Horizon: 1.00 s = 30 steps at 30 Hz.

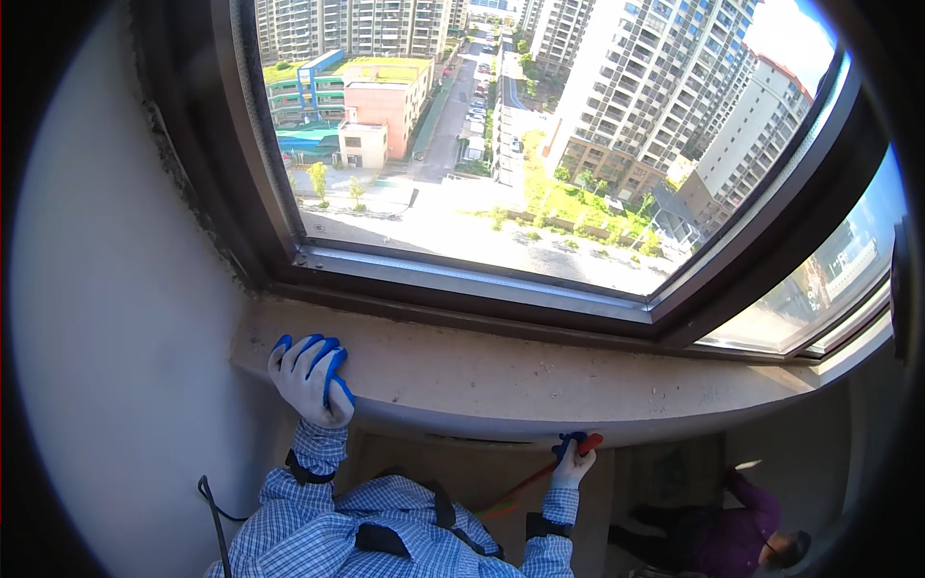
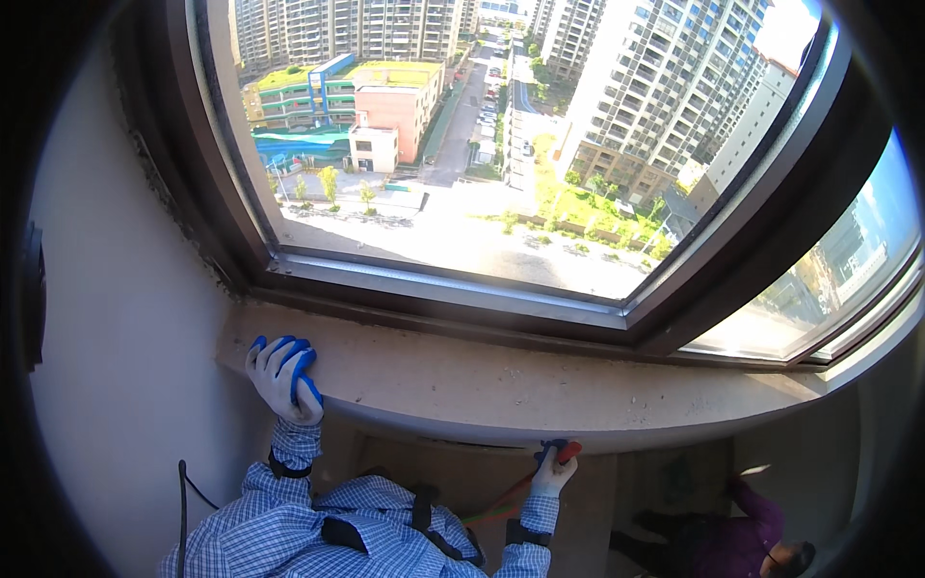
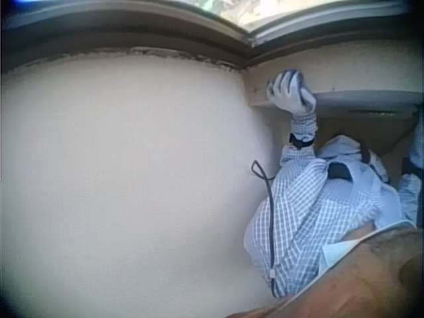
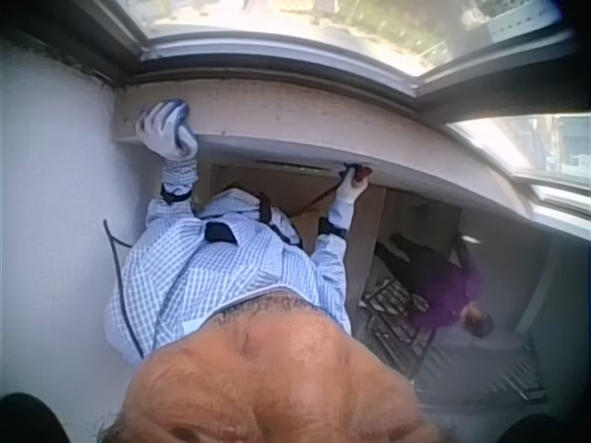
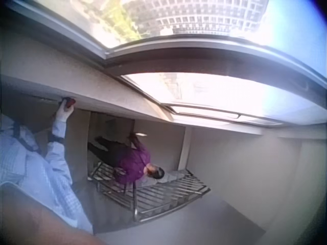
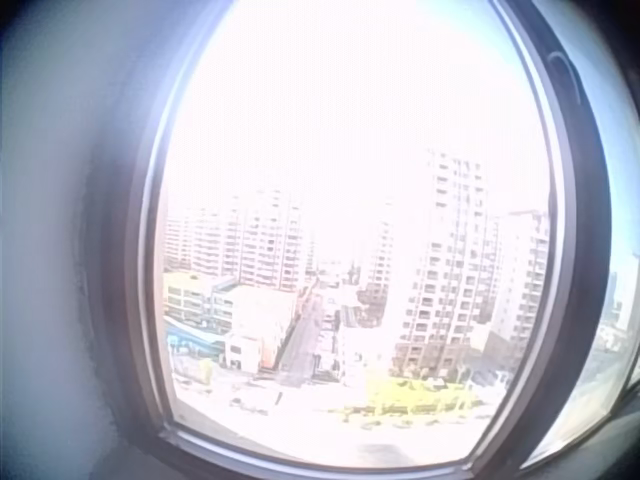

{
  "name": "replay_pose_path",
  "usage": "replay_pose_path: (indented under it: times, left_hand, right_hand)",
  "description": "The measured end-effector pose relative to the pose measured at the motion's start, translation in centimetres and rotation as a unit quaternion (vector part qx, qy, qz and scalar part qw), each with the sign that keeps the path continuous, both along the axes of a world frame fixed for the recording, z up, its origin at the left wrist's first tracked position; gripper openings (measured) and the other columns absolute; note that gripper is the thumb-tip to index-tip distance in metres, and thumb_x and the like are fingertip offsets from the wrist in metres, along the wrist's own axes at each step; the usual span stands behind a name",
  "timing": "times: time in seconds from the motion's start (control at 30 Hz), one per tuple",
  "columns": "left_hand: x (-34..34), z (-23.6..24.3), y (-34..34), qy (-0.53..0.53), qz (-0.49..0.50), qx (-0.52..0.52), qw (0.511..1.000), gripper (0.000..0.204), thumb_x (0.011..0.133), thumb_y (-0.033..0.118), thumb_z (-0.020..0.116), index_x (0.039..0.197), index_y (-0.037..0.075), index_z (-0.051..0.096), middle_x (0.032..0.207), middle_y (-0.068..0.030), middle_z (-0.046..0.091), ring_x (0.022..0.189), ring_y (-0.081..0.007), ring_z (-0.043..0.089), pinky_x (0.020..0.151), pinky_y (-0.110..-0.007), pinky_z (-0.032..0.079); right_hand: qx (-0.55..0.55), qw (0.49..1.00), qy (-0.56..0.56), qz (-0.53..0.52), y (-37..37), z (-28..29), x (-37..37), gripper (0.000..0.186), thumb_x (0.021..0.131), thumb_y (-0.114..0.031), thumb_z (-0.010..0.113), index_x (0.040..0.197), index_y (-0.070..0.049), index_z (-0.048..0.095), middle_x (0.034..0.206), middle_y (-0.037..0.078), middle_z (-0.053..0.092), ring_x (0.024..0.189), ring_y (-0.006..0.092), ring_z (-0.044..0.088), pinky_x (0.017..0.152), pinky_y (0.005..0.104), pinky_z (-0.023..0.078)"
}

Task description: Cleaning a window and ledge in a stairwell using a squeegee and spray bottle.

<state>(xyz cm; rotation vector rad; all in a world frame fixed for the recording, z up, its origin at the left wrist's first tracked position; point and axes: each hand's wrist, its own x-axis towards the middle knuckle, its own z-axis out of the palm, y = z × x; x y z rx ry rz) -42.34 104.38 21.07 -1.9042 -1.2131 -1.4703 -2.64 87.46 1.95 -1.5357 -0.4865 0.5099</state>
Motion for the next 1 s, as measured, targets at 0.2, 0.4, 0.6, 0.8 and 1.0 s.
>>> replay_pose_path:
  times: [0.2,0.4,0.6,0.8,1.0]
  left_hand:
    - [-0.3,0.0,-0.1,0.004,0.003,0.002,1.000,0.035,0.096,0.028,0.040,0.095,0.008,0.068,0.098,-0.0139,0.071,0.097,-0.0320,0.066,0.103,-0.055,0.040]
    - [-0.1,-0.1,-0.1,-0.001,-0.001,-0.004,1.000,0.035,0.096,0.028,0.040,0.094,0.007,0.068,0.098,-0.0140,0.071,0.097,-0.0318,0.066,0.103,-0.055,0.040]
    - [-0.2,0.2,0.0,-0.005,-0.003,0.004,1.000,0.035,0.095,0.028,0.040,0.091,0.006,0.068,0.096,-0.0140,0.071,0.096,-0.0317,0.066,0.102,-0.055,0.040]
    - [-0.1,0.4,-0.1,-0.002,-0.003,-0.003,1.000,0.035,0.094,0.028,0.041,0.091,0.006,0.068,0.096,-0.0136,0.071,0.096,-0.0316,0.066,0.103,-0.054,0.040]
    - [-0.1,0.2,-0.1,-0.005,-0.002,-0.002,1.000,0.035,0.093,0.027,0.042,0.091,0.006,0.069,0.097,-0.0139,0.071,0.096,-0.0321,0.066,0.103,-0.054,0.039]
  right_hand:
    - [0.021,0.999,0.021,-0.020,0.2,0.2,-0.4,0.011,0.095,0.000,0.054,0.103,0.000,0.060,0.090,0.008,0.067,0.067,0.0128,0.062,0.059,0.0262,0.051]
    - [0.017,0.999,0.020,-0.027,0.0,0.1,-0.3,0.011,0.094,-0.001,0.053,0.104,-0.001,0.058,0.093,0.011,0.067,0.071,0.0167,0.065,0.058,0.0295,0.055]
    - [0.024,1.000,0.001,-0.006,-0.1,-0.6,0.2,0.011,0.095,-0.002,0.054,0.105,-0.001,0.057,0.094,0.012,0.066,0.068,0.0162,0.064,0.058,0.0295,0.055]
    - [0.019,1.000,0.004,-0.022,0.2,-0.7,-0.1,0.013,0.095,-0.001,0.054,0.108,0.000,0.056,0.093,0.011,0.066,0.066,0.0155,0.062,0.058,0.0291,0.054]
    - [0.032,0.999,-0.015,-0.039,0.2,-0.6,-0.8,0.012,0.093,0.003,0.052,0.102,-0.001,0.060,0.090,0.009,0.066,0.068,0.0145,0.062,0.058,0.0276,0.052]
